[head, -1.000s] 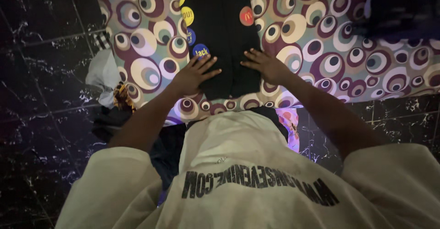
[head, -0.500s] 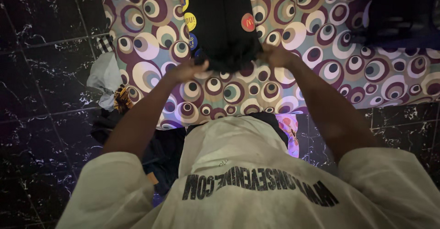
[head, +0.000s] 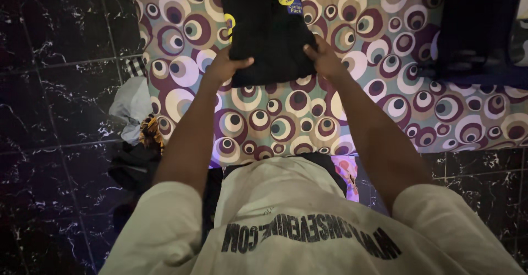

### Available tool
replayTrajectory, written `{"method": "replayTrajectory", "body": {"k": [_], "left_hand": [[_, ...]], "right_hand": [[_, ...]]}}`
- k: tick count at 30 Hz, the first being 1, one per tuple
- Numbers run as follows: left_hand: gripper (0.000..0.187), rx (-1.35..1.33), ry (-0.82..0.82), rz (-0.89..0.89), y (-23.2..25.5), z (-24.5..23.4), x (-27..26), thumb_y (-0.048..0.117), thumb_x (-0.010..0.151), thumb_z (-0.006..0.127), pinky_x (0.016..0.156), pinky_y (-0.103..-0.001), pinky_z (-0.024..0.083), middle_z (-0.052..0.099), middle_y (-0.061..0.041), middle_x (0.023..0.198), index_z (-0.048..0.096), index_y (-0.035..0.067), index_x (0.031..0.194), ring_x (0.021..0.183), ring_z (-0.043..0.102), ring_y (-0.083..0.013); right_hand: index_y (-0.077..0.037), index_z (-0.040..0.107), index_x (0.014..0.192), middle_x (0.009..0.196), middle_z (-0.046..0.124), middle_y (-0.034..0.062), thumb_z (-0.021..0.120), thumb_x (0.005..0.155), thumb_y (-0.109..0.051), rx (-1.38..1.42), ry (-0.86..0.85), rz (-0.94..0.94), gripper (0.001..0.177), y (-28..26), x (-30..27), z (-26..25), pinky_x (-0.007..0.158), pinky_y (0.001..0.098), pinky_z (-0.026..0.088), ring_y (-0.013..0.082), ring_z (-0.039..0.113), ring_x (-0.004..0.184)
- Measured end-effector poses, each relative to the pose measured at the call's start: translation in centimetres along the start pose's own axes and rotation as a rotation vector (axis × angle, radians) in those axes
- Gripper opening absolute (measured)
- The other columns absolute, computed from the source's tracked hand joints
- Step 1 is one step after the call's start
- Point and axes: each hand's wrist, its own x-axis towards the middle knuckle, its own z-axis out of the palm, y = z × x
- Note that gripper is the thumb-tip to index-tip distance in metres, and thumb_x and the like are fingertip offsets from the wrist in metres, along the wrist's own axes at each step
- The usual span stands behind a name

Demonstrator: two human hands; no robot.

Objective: The person folds a black hooded sweatshirt by hand on a bed, smoothing the fabric and folding the sleeves and body into a compact rectangle before placing it into an open suitcase.

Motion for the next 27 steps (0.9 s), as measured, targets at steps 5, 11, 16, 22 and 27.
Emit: {"method": "replayTrajectory", "body": {"k": [5, 11, 16, 22, 27], "left_hand": [[0.057, 0.295, 0.208, -0.098, -0.9, 0.5, 0.6, 0.033, 0.087, 0.082, 0.097, -0.036, 0.053, 0.075, -0.015, 0.12, 0.064, 0.001, 0.131, 0.111, 0.071, -0.0247], [0.059, 0.39, 0.371, -0.136, 0.2, 1.2, -1.1, 0.044, 0.091, 0.078, 0.094, -0.04, 0.054, 0.075, -0.016, 0.118, 0.063, 0.004, 0.132, 0.11, 0.073, -0.0306], [0.068, 0.697, 0.709, -0.173, 3.9, 5.7, -2.9, 0.045, 0.091, 0.074, 0.109, -0.048, 0.047, 0.062, -0.017, 0.142, 0.051, 0.011, 0.145, 0.131, 0.058, -0.0334], [0.074, 1.165, 0.261, 0.156, 1.2, 7.9, -3.6, 0.062, 0.102, 0.055, 0.121, -0.066, 0.016, 0.025, -0.018, 0.166, 0.039, 0.017, 0.158, 0.155, 0.023, -0.0381], [0.067, 1.241, 0.2, 0.075, -0.4, 6.9, -1.5, 0.056, 0.1, 0.055, 0.12, -0.066, 0.013, 0.024, -0.018, 0.167, 0.04, 0.021, 0.156, 0.154, 0.022, -0.0394]], "right_hand": [[-0.002, 0.062, 0.107, 0.087, 0.066, 0.01, 0.066, 0.106, -0.022, -0.433, 0.305, -0.151, 0.02, 5.4, 1.7, -0.4, 0.072, 0.0344, 0.05, 0.0164, 0.062, 0.081], [-0.002, 0.062, 0.109, 0.086, 0.067, 0.0116, 0.059, 0.11, -0.02, -0.306, 0.298, -0.264, 0.019, 4.1, 0.8, 0.8, 0.072, 0.0352, 0.05, 0.0187, 0.062, 0.079], [-0.003, 0.062, 0.119, 0.109, 0.068, 0.0198, 0.064, 0.104, -0.016, -0.694, 0.604, -0.364, 0.02, -2.8, -0.7, 4.5, 0.089, 0.0466, 0.05, 0.034, 0.065, 0.101], [-0.006, 0.046, 0.15, 0.154, 0.046, 0.0218, 0.063, 0.103, -0.03, -1.057, 0.025, -0.483, 0.055, -5.8, -3.0, 8.2, 0.113, 0.061, 0.03, 0.0395, 0.04, 0.143], [-0.009, 0.036, 0.16, 0.166, 0.034, 0.0172, 0.055, 0.105, -0.038, -1.133, -0.099, -0.227, 0.065, -3.7, -1.2, 7.5, 0.119, 0.065, 0.017, 0.0347, 0.028, 0.155]]}}
